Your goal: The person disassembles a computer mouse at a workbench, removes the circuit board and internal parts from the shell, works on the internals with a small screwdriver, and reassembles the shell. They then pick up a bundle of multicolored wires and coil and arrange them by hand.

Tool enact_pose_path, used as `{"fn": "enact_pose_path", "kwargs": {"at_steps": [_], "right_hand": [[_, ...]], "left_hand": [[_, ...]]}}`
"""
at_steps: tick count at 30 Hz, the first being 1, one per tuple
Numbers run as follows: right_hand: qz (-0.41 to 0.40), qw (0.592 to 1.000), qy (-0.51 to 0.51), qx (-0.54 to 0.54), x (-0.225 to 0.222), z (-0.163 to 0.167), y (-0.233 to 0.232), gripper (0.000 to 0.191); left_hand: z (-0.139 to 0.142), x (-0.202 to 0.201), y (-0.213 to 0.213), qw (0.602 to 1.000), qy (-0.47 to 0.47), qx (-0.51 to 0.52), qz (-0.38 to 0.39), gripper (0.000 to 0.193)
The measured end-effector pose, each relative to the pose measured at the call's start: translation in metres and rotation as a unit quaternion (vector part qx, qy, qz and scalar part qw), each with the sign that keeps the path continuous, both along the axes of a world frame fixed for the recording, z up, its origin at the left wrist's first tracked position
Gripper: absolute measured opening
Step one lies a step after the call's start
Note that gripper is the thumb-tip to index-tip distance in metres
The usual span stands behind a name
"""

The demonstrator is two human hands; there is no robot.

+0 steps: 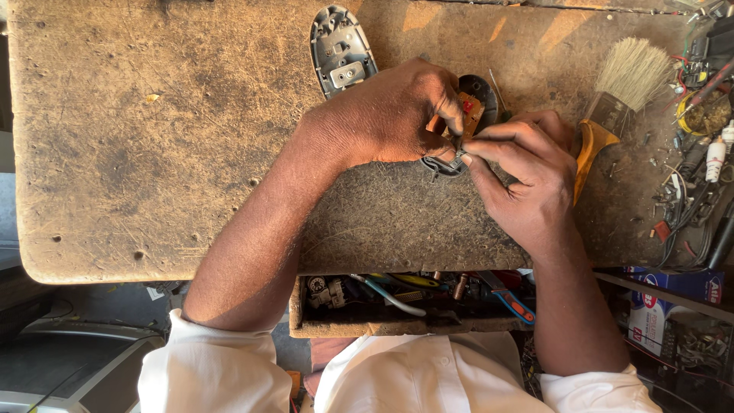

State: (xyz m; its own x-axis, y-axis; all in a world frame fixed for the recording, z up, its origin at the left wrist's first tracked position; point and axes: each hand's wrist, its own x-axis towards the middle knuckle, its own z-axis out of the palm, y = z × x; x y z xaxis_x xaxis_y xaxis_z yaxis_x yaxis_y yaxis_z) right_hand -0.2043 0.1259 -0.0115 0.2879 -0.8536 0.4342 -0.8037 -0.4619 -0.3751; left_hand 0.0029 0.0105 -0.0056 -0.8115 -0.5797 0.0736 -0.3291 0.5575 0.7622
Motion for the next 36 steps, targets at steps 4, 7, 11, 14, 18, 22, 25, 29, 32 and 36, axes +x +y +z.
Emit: {"fn": "enact_pose_path", "kwargs": {"at_steps": [4, 7, 11, 14, 18, 22, 25, 29, 32, 36], "right_hand": [[0.005, 1.000, 0.005, -0.007, 0.002, 0.001, 0.001, 0.023], [-0.002, 1.000, 0.000, -0.004, 0.002, 0.000, 0.001, 0.024], [0.001, 1.000, -0.015, 0.008, 0.001, -0.001, 0.000, 0.029], [0.002, 1.000, -0.023, 0.007, 0.001, -0.001, 0.001, 0.033], [0.000, 1.000, -0.026, 0.001, 0.002, 0.000, 0.002, 0.032], [0.006, 1.000, -0.024, -0.008, 0.005, 0.001, 0.003, 0.031], [0.019, 0.999, -0.021, -0.019, 0.006, 0.001, 0.001, 0.030], [0.022, 1.000, -0.010, -0.017, 0.004, 0.002, 0.000, 0.033], [0.016, 1.000, -0.007, -0.011, 0.005, 0.003, 0.001, 0.031], [0.006, 1.000, -0.017, -0.001, 0.007, 0.004, 0.003, 0.032]], "left_hand": [[-0.003, -0.002, 0.000, 1.000, -0.005, 0.003, 0.009, 0.014], [-0.005, -0.002, 0.000, 1.000, -0.007, 0.000, 0.008, 0.014], [-0.005, -0.003, 0.001, 1.000, 0.000, -0.004, 0.004, 0.013], [-0.003, -0.003, 0.001, 1.000, -0.008, -0.007, -0.001, 0.019], [-0.001, 0.003, -0.003, 0.999, 0.013, 0.035, -0.011, 0.025], [-0.005, 0.007, -0.006, 0.998, 0.060, -0.003, 0.001, 0.030], [-0.009, 0.006, -0.007, 0.998, 0.046, -0.045, 0.020, 0.025], [-0.014, 0.003, -0.008, 0.992, 0.069, -0.108, 0.021, 0.021], [-0.014, 0.003, -0.009, 0.992, 0.066, -0.102, 0.021, 0.020], [-0.013, 0.004, -0.007, 0.995, 0.050, -0.078, 0.037, 0.020]]}}
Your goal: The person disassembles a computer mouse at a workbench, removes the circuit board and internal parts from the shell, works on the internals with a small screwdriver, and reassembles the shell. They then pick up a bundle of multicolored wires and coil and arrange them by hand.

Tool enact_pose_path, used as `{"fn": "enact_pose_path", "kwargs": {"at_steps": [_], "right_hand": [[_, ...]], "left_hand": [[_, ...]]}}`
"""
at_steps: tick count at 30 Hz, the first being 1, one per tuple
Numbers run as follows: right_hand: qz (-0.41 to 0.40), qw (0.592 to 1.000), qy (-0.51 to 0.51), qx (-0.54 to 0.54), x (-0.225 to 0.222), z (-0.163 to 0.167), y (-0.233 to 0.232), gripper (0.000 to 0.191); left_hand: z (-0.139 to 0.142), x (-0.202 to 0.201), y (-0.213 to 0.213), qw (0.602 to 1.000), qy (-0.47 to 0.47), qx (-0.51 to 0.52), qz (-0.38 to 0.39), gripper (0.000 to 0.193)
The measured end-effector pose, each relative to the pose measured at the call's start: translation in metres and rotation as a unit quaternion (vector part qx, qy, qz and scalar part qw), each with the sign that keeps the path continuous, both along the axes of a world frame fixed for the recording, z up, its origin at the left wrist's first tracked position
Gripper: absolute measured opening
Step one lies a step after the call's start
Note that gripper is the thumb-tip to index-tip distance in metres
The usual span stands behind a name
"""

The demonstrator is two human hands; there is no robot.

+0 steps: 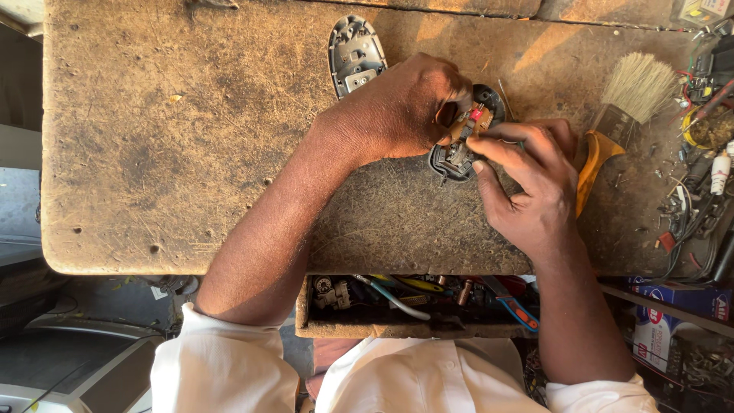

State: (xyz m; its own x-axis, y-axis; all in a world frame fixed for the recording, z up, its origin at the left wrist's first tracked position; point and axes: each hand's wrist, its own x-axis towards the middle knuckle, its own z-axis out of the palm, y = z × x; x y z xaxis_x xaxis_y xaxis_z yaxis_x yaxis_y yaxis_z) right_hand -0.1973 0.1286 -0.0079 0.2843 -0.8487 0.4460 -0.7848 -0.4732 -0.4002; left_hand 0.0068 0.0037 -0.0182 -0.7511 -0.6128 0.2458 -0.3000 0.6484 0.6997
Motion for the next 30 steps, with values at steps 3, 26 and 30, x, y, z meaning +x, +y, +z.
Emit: {"fn": "enact_pose_path", "kwargs": {"at_steps": [3, 26, 30], "right_hand": [[0.008, 1.000, 0.015, -0.014, 0.000, -0.002, 0.000, 0.027], [-0.011, 0.999, 0.027, 0.037, 0.002, -0.002, -0.005, 0.092], [-0.001, 1.000, 0.008, 0.025, 0.003, 0.001, -0.004, 0.086]], "left_hand": [[0.001, -0.001, 0.001, 1.000, -0.013, 0.015, 0.007, 0.022], [0.003, -0.006, 0.010, 0.997, 0.013, 0.013, 0.081, 0.066], [0.005, -0.004, 0.008, 0.996, 0.031, -0.015, 0.085, 0.079]]}}
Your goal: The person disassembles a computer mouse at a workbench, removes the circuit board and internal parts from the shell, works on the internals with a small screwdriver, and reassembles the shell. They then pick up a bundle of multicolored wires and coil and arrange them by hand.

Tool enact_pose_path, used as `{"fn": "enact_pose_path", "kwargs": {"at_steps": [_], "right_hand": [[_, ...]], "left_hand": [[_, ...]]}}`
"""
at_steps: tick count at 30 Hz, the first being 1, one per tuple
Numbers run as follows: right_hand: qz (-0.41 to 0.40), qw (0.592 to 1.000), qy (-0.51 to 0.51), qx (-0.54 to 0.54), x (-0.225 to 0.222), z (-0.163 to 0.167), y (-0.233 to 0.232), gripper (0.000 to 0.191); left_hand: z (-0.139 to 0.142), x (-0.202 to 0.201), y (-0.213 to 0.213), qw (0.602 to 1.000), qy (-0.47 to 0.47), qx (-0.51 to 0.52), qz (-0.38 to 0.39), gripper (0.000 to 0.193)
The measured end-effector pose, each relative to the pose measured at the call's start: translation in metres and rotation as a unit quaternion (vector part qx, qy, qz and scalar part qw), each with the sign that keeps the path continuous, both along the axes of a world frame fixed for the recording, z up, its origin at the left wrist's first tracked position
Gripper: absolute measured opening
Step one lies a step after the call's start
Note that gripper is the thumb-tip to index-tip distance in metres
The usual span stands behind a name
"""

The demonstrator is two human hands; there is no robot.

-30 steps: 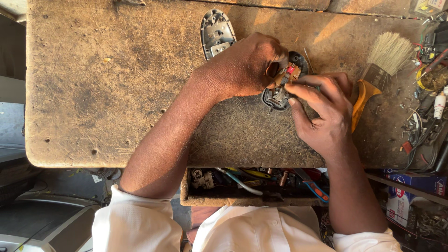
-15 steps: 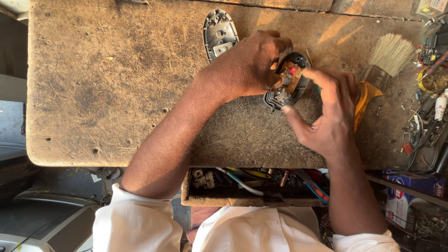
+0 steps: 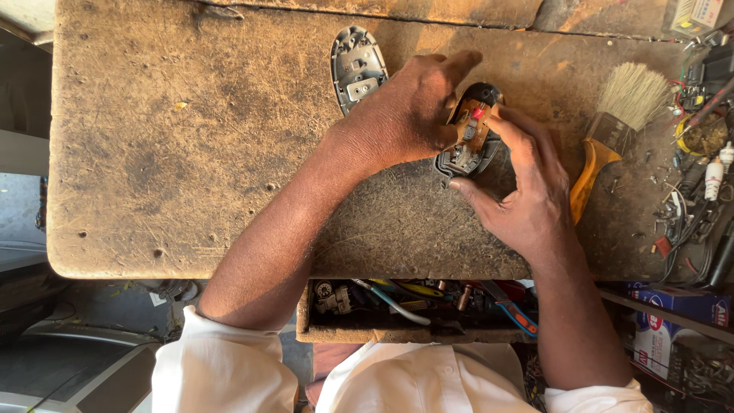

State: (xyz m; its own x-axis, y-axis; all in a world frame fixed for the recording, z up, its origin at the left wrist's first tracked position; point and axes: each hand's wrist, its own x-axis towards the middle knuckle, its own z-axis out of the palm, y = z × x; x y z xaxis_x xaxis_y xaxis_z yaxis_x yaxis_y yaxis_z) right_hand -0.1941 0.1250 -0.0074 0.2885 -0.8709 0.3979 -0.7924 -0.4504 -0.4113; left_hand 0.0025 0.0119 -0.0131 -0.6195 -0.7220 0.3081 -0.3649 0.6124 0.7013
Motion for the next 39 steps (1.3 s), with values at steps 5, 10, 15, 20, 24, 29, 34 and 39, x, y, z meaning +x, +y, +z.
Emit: {"fn": "enact_pose_path", "kwargs": {"at_steps": [5, 10, 15, 20, 24, 29, 34, 39], "right_hand": [[-0.008, 1.000, -0.008, -0.013, 0.001, 0.003, 0.000, 0.082], [-0.001, 1.000, -0.006, -0.028, 0.001, 0.004, 0.000, 0.077], [-0.005, 0.999, 0.002, -0.036, -0.001, 0.002, 0.001, 0.072], [0.019, 0.988, -0.146, -0.049, -0.008, -0.010, 0.002, 0.077], [-0.022, 0.945, -0.316, 0.078, -0.018, -0.022, 0.006, 0.072], [0.024, 0.888, -0.436, 0.148, -0.027, -0.025, 0.006, 0.063], [0.012, 0.881, -0.444, 0.166, -0.025, -0.019, 0.004, 0.058], [0.034, 0.861, -0.471, 0.188, -0.021, -0.013, 0.002, 0.050]], "left_hand": [[0.000, -0.001, -0.004, 0.995, 0.010, 0.103, 0.002, 0.081], [-0.011, 0.001, -0.008, 0.998, 0.058, 0.011, -0.026, 0.069], [-0.019, -0.001, -0.010, 0.990, 0.078, 0.084, -0.081, 0.053], [-0.008, -0.001, -0.009, 0.985, 0.134, 0.085, -0.070, 0.059], [0.004, 0.000, -0.006, 0.971, 0.125, 0.188, -0.074, 0.071], [0.011, 0.000, -0.003, 0.964, 0.161, 0.191, -0.090, 0.071], [0.009, 0.001, -0.003, 0.960, 0.175, 0.192, -0.103, 0.070], [0.009, 0.000, -0.003, 0.961, 0.170, 0.188, -0.114, 0.071]]}}
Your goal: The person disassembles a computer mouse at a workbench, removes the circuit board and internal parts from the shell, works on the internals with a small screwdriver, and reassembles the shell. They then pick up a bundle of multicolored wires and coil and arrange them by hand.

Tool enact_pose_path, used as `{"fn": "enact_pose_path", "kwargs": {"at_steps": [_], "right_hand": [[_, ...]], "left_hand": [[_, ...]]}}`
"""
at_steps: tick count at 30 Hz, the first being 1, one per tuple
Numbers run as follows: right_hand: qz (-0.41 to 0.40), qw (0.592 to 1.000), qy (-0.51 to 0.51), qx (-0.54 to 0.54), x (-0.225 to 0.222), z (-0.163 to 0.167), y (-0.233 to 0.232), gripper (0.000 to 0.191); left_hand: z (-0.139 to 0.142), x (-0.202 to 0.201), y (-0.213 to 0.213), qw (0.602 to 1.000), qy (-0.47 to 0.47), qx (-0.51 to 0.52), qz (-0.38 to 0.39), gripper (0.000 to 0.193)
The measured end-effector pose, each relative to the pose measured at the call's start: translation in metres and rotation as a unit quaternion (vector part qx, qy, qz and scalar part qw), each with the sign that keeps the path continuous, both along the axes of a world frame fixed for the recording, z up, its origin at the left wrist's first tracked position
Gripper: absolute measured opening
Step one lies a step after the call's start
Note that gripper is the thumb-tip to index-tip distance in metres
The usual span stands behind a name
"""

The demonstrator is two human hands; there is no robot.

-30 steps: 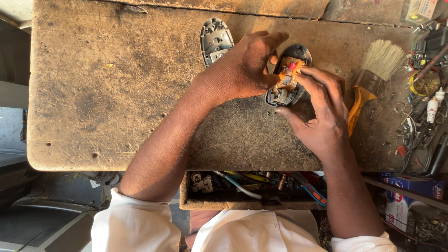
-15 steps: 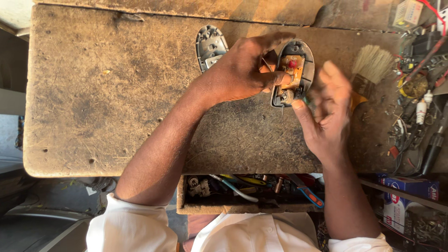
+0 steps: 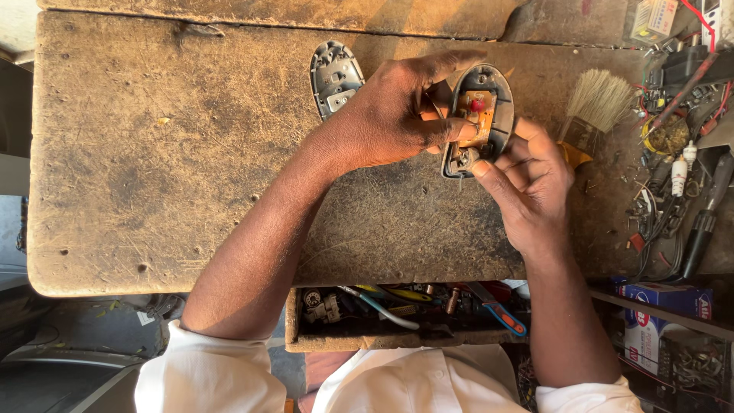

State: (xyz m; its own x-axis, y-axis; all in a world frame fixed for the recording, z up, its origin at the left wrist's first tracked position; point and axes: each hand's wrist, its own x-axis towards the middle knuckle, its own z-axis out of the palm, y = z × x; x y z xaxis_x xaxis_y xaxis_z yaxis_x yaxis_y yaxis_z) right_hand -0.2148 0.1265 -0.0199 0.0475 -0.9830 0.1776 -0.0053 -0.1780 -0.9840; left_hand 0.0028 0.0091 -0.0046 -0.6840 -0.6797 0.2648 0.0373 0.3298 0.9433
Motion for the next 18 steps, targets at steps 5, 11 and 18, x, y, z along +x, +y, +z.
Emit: {"fn": "enact_pose_path", "kwargs": {"at_steps": [5, 11, 18], "right_hand": [[0.000, 1.000, -0.021, 0.005, 0.0028, 0.0028, -0.0001, 0.048], [0.004, 1.000, -0.014, 0.009, 0.0026, 0.0042, -0.0005, 0.051], [0.011, 0.998, -0.057, 0.011, 0.0031, 0.0047, 0.0014, 0.049]], "left_hand": [[0.0019, -0.0020, 0.0005, 1.000, -0.008, 0.006, 0.006, 0.071], [0.0019, -0.0014, 0.0012, 1.000, -0.002, -0.017, 0.005, 0.071], [0.0047, -0.0003, 0.0005, 1.000, 0.000, -0.016, 0.000, 0.071]]}}
